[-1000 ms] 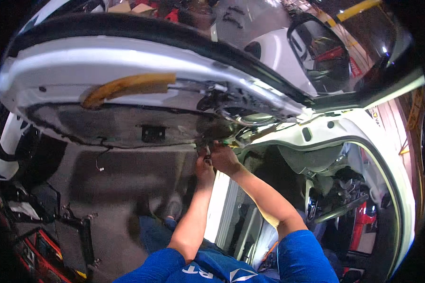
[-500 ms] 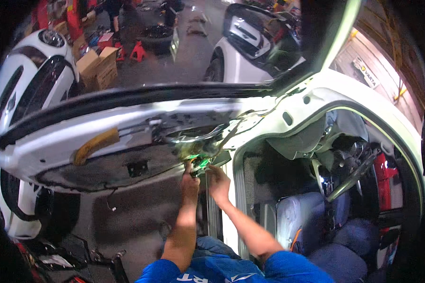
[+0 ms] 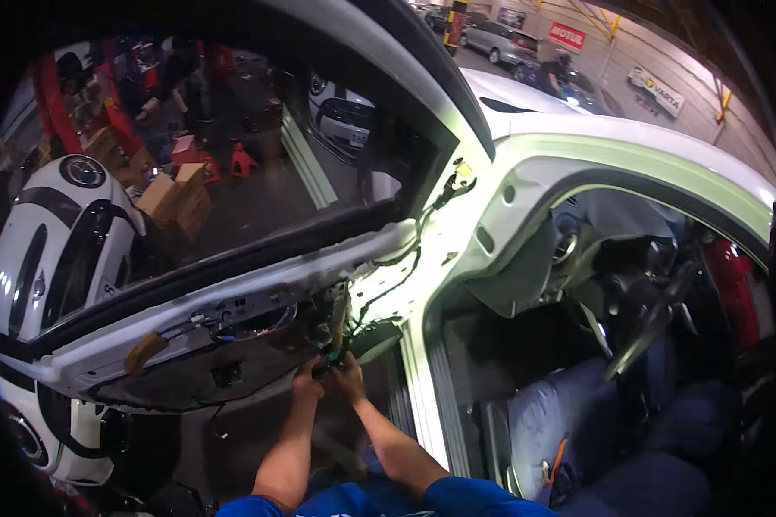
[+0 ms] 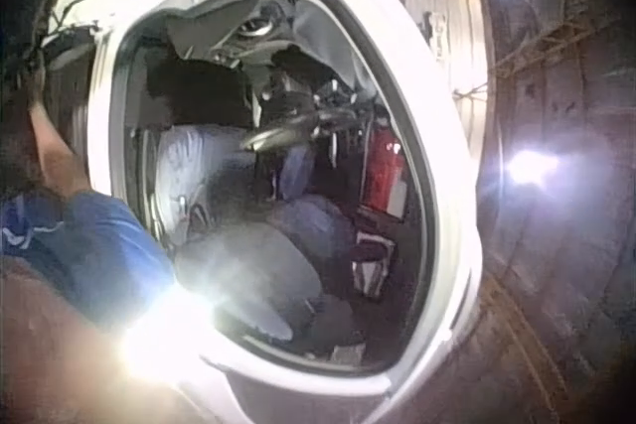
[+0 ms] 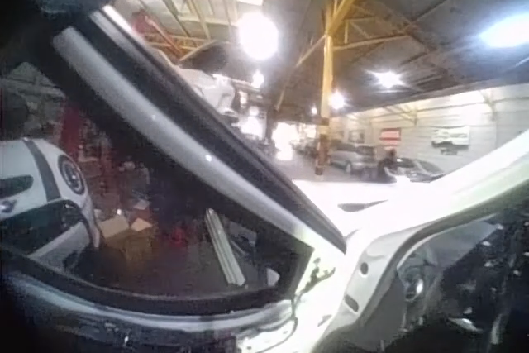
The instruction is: Installing or repairing internal wiring and components inside a vehicle door panel.
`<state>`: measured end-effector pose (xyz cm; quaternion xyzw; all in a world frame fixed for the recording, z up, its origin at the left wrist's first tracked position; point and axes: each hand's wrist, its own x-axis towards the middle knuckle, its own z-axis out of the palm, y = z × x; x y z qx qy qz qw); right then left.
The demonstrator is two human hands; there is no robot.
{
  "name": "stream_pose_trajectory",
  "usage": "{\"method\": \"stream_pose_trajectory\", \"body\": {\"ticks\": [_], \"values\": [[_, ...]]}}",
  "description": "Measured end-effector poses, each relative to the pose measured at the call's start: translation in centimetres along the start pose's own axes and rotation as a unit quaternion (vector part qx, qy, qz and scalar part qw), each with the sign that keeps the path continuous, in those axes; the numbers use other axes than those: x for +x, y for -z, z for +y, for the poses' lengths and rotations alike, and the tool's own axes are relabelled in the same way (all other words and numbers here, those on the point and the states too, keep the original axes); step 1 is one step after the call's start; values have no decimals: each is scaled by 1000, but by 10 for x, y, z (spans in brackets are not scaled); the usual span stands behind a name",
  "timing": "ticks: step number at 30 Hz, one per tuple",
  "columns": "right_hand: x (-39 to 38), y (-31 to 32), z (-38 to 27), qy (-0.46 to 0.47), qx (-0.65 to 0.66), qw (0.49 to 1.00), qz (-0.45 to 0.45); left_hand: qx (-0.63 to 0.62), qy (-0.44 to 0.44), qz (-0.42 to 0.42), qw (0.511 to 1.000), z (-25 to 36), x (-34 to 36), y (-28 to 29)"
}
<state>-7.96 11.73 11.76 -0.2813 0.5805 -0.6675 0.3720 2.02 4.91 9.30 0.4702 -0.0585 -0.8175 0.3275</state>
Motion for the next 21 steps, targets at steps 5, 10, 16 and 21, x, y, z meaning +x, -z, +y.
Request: {"method": "stream_pose_trajectory", "body": {"ticks": [5,10,16,21], "values": [[4,6,-7,51,-113,992,-7,48,17,65,997,1,-10,0],[9,0,8,35,-42,998,12,43,30,8,999,5,-16,1],[-18,38,49,100,-308,946,-17,-45,115,124,985,10,-17,10],[-70,66,71,30,-397,914,70,-21,125,-269,955,5,-11,14]]}}
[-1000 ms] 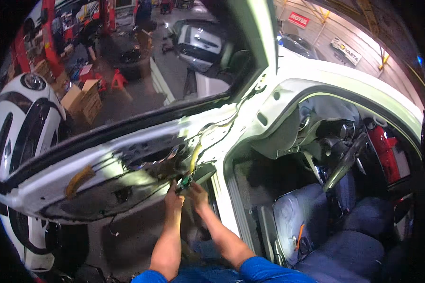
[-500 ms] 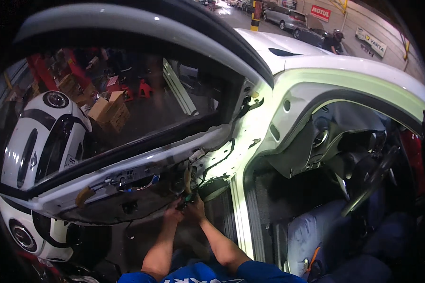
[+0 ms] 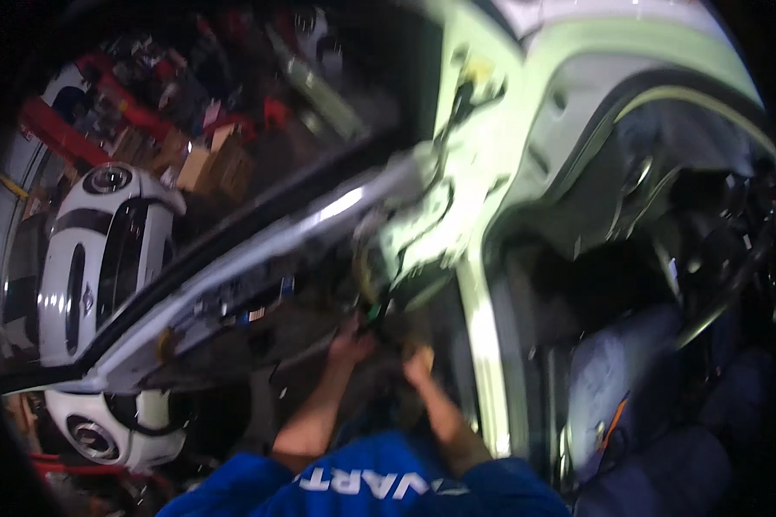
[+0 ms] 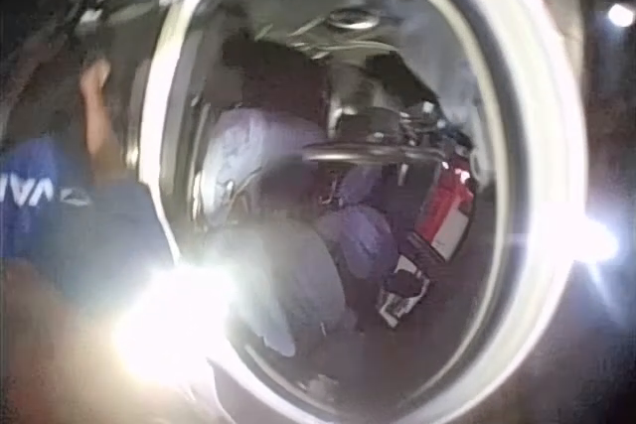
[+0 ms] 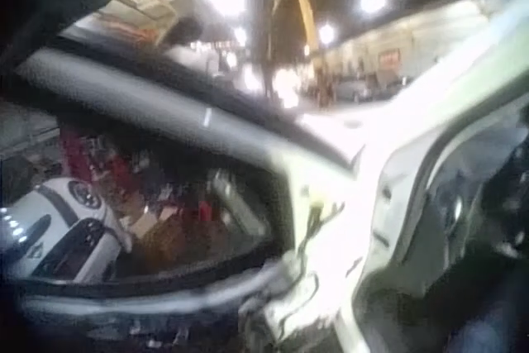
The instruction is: Installing or repairing internal wiring and components inside a vehicle door panel.
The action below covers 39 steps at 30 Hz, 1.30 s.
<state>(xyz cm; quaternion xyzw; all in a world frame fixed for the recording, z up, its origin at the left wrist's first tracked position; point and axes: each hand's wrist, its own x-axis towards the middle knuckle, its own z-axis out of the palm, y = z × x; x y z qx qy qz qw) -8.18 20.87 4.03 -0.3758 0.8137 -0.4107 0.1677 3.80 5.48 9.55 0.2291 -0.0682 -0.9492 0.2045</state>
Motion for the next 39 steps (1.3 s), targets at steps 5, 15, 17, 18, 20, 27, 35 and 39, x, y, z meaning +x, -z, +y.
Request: {"method": "stream_pose_trajectory", "body": {"ticks": [5,15,17,18,20,27,35,39], "values": [[19,0,4,-40,24,998,38,-66,41,326,942,2,-3,1],[22,11,-10,-130,59,974,-178,-10,82,274,958,7,-2,10],[41,11,-9,-93,38,943,-318,72,74,354,930,2,-5,2],[51,12,-8,-28,27,907,-419,118,56,366,921,-2,-7,-2],[68,13,-4,41,14,857,-514,163,34,377,911,-3,-7,-13],[76,-46,-20,-134,382,810,-424,190,66,422,884,13,-10,-7],[100,-9,17,19,-120,946,-301,6,102,310,945,0,-9,24],[106,75,-12,127,-132,943,-277,89,61,375,921,-23,-6,16]]}}
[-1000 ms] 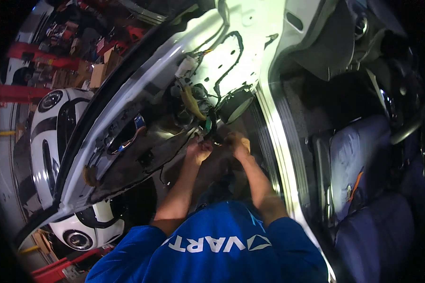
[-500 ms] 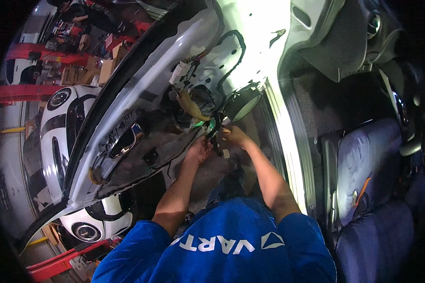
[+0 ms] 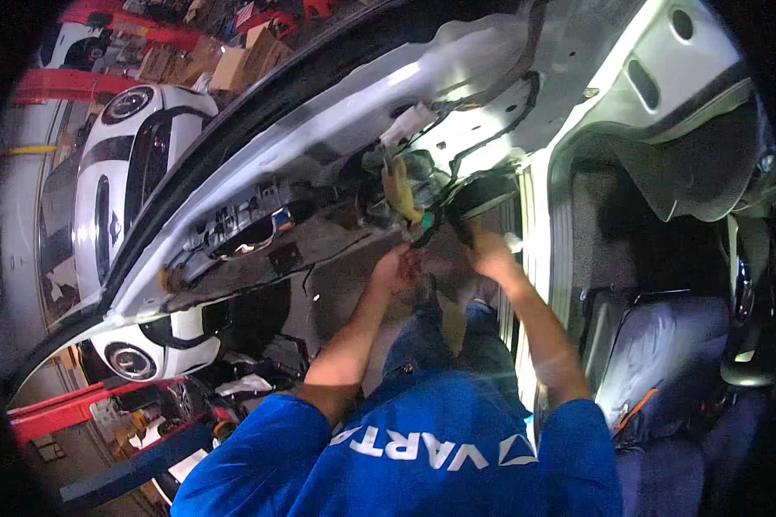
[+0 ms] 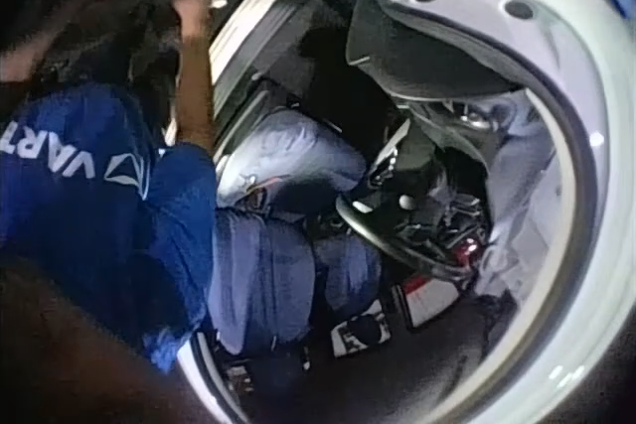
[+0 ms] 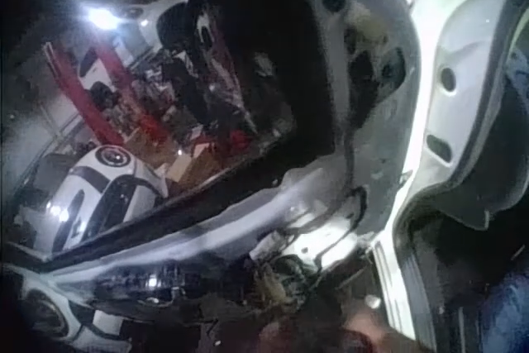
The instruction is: Installing or repairing internal wiring and components inside a vehicle door panel.
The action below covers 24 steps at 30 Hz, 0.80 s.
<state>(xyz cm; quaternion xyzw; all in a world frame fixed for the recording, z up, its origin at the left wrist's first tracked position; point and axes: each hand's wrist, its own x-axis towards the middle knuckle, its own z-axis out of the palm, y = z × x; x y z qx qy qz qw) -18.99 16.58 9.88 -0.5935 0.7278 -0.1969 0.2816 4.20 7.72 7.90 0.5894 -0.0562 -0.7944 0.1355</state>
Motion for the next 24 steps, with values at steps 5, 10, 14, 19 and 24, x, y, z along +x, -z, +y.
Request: {"method": "stream_pose_trajectory", "body": {"ticks": [5,10,14,19,24], "values": [[-17,98,-11,55,-75,993,75,1,-28,-33,999,-19,4,-28],[15,92,13,73,-169,960,213,22,-129,-60,990,-47,-16,-38],[10,60,34,68,27,955,286,419,-97,-78,900,-55,-85,-42],[-11,9,28,75,-81,941,321,718,-371,-175,562,-17,-197,-94],[-18,-47,6,-43,-75,948,305,804,-541,-136,208,52,-242,-164]]}}
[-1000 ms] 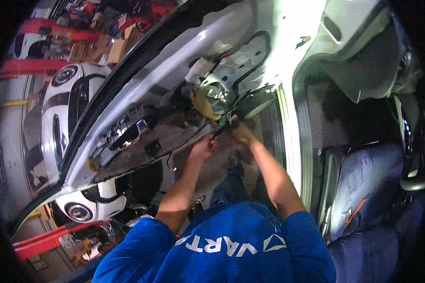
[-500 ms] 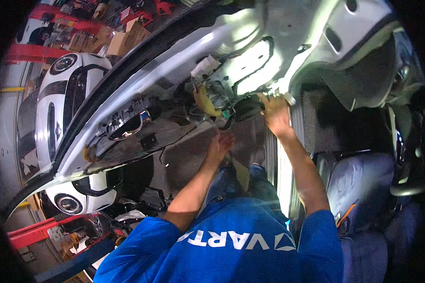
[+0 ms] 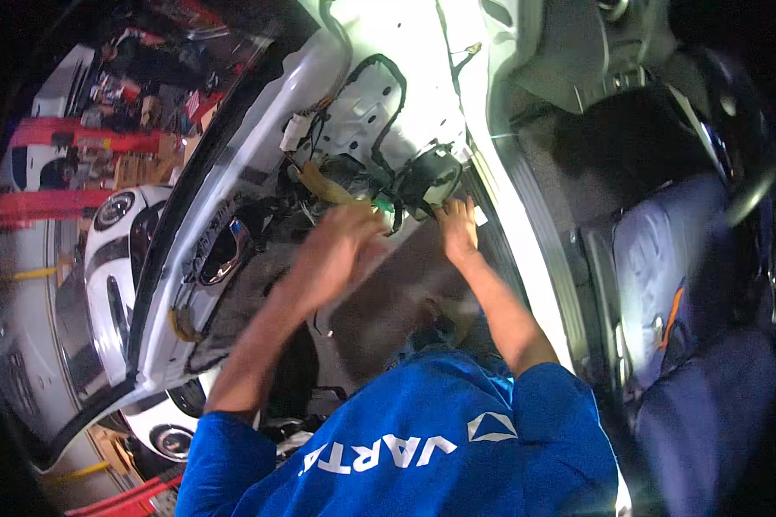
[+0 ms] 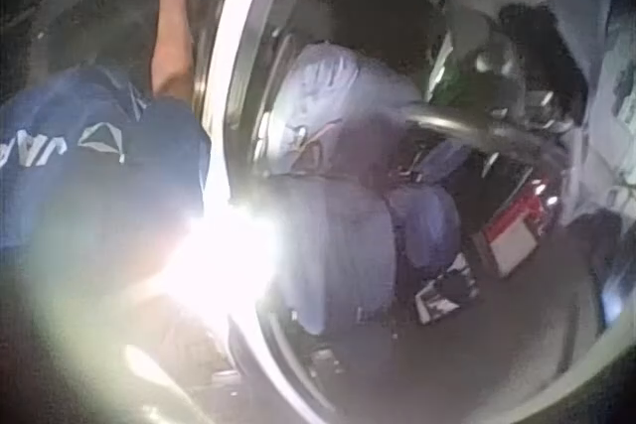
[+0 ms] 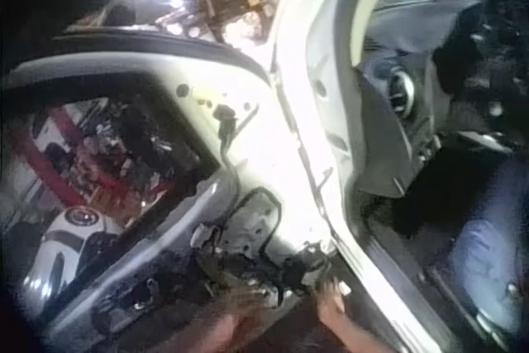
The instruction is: Installing or repairing internal wiring and components inside a vehicle door panel.
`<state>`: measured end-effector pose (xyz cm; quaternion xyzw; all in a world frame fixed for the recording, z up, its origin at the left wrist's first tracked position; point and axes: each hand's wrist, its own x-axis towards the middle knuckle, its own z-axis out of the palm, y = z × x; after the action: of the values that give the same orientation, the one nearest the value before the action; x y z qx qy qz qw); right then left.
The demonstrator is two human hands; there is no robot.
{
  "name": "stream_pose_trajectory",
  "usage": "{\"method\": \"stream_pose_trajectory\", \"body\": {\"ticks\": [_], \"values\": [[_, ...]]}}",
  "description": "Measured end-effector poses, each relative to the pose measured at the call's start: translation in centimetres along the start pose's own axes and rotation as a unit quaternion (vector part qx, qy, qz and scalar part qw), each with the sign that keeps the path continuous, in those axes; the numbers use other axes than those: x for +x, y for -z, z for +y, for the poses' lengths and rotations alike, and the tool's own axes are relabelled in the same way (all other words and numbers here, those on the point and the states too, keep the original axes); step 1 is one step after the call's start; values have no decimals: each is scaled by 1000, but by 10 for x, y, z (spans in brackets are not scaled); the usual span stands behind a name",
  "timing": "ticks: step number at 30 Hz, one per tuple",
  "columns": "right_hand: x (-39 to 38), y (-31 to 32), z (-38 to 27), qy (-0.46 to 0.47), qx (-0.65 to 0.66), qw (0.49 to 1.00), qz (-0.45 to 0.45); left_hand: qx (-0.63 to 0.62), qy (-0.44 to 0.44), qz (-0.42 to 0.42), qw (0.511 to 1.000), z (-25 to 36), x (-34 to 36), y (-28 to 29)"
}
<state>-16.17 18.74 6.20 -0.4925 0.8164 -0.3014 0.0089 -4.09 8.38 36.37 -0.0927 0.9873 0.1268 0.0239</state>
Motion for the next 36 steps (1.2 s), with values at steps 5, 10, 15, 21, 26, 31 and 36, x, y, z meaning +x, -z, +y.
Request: {"method": "stream_pose_trajectory", "body": {"ticks": [5,10,15,21,26,31,36], "values": [[-13,-29,-60,-271,-37,962,-3,379,-54,-197,902,-18,42,20],[12,-23,-81,-336,343,859,180,368,-165,-129,906,-17,37,17],[65,-20,-60,-428,763,478,81,327,-231,-45,915,-30,21,10],[79,-26,-68,-332,851,389,116,296,-204,-83,929,-41,14,15],[23,-43,-79,-391,829,348,197,206,-233,75,948,-34,15,1],[-23,-53,-90,-395,529,747,80,287,-112,-49,950,-23,40,-31],[-19,-41,-118,-391,308,863,85,322,30,-235,917,-22,78,-53]]}}
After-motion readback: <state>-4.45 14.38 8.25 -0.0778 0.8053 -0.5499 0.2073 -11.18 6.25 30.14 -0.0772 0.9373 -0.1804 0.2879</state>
